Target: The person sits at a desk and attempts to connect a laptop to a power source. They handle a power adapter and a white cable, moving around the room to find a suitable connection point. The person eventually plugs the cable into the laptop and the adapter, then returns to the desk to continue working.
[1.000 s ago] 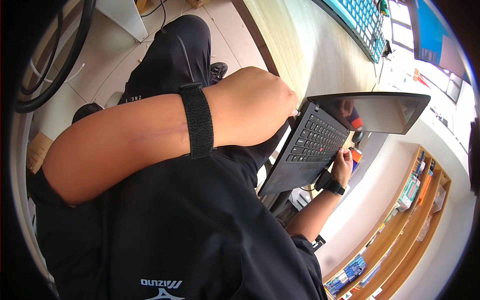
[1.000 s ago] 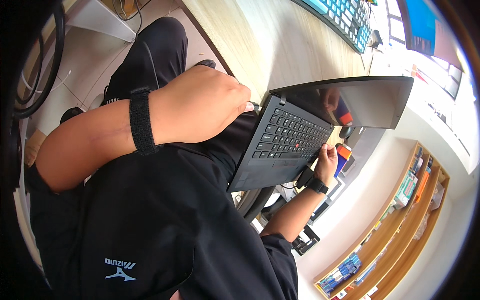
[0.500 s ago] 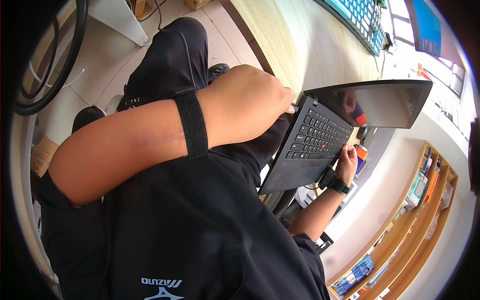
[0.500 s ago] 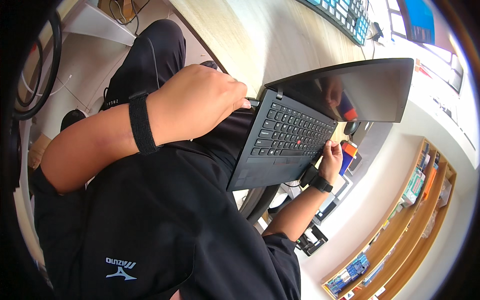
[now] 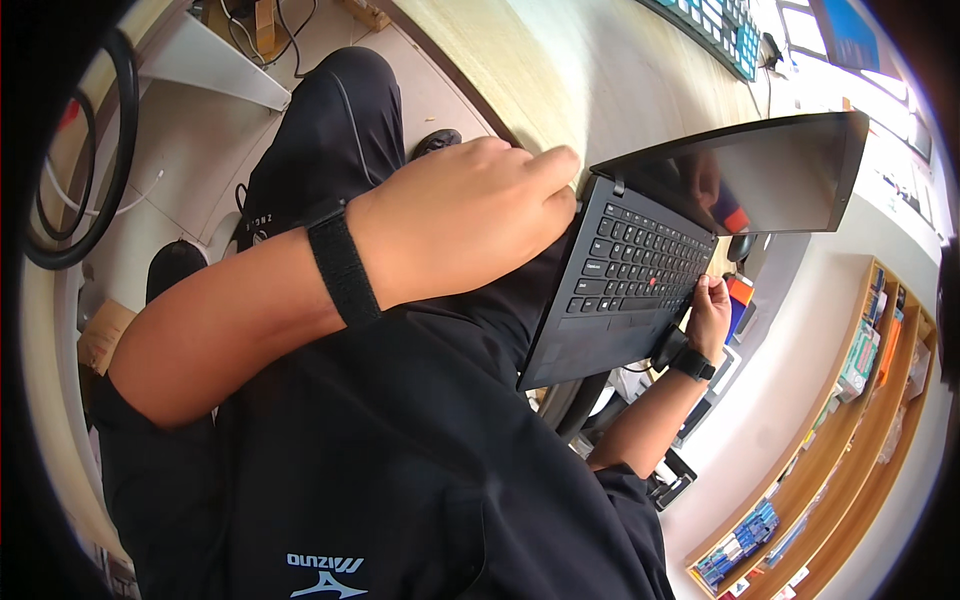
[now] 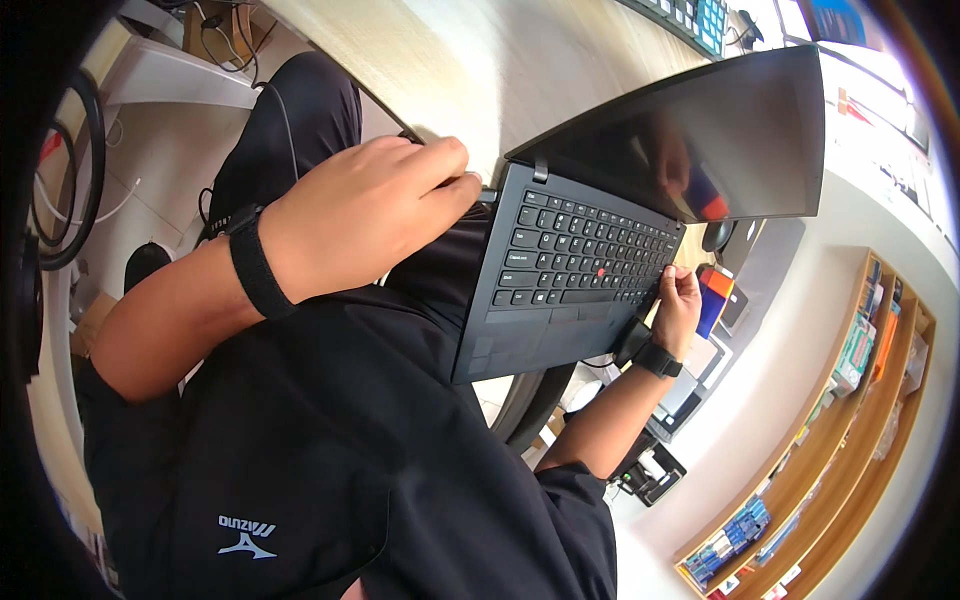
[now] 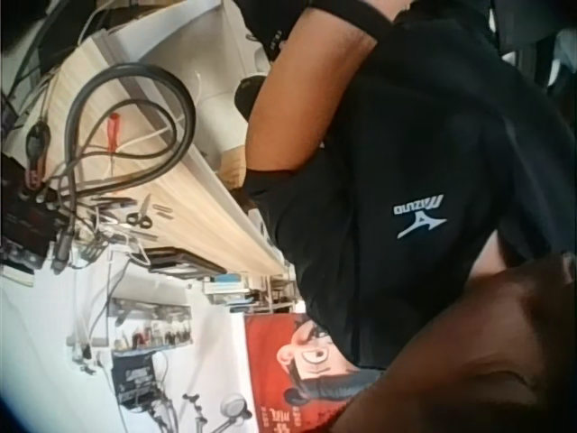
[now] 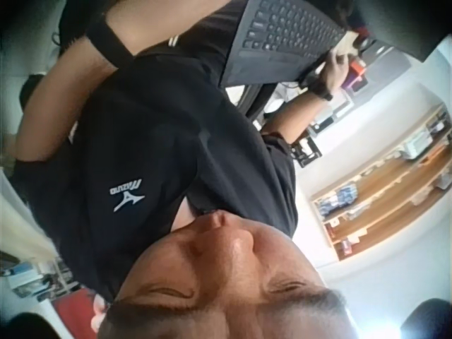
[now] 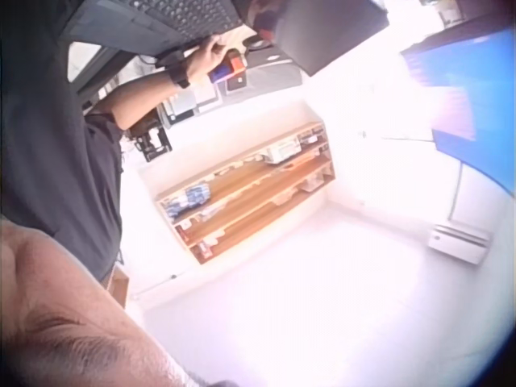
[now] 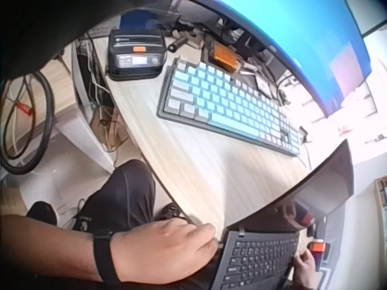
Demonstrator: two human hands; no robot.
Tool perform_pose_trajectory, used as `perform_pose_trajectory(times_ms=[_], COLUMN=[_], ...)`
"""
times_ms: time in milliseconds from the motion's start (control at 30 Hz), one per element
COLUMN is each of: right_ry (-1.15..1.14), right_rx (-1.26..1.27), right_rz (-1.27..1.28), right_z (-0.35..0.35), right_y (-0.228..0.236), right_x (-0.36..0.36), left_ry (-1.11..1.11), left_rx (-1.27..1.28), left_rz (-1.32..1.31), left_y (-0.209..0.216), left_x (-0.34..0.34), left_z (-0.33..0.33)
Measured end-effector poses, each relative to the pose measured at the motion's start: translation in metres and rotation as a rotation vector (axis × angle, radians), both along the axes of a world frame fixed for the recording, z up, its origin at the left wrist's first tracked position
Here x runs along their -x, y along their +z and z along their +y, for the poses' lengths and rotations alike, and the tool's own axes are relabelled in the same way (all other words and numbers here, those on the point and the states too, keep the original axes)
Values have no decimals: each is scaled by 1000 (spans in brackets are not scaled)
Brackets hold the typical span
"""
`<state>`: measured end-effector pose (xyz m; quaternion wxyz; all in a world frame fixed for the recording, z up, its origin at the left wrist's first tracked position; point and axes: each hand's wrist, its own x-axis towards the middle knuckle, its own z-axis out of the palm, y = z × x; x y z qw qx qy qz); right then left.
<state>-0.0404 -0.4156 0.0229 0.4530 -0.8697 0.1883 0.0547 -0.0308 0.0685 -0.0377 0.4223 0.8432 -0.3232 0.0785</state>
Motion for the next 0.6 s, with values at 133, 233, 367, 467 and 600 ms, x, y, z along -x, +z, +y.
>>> perform_pose_trajectory(times_ms=[133, 233, 367, 467, 600], right_ry=[7, 5, 9, 12, 11], right_rx=[20, 59, 28, -20, -20], right_rz=[1, 6, -11, -15, 3], right_z=[1, 0, 1, 1, -8], right_y=[0, 0, 0, -2, -1], right_x=[-1, 0, 0, -1, -1], left_ry=[57, 112, 90, 70, 68], left_rx=[101, 229, 233, 202, 196], left_rz=[23, 137, 129, 96, 44], left_y=[3, 3, 0, 1, -3], left_x=[-5, -4, -4, -4, -4], left_z=[-2, -6, -9, -9, -10])
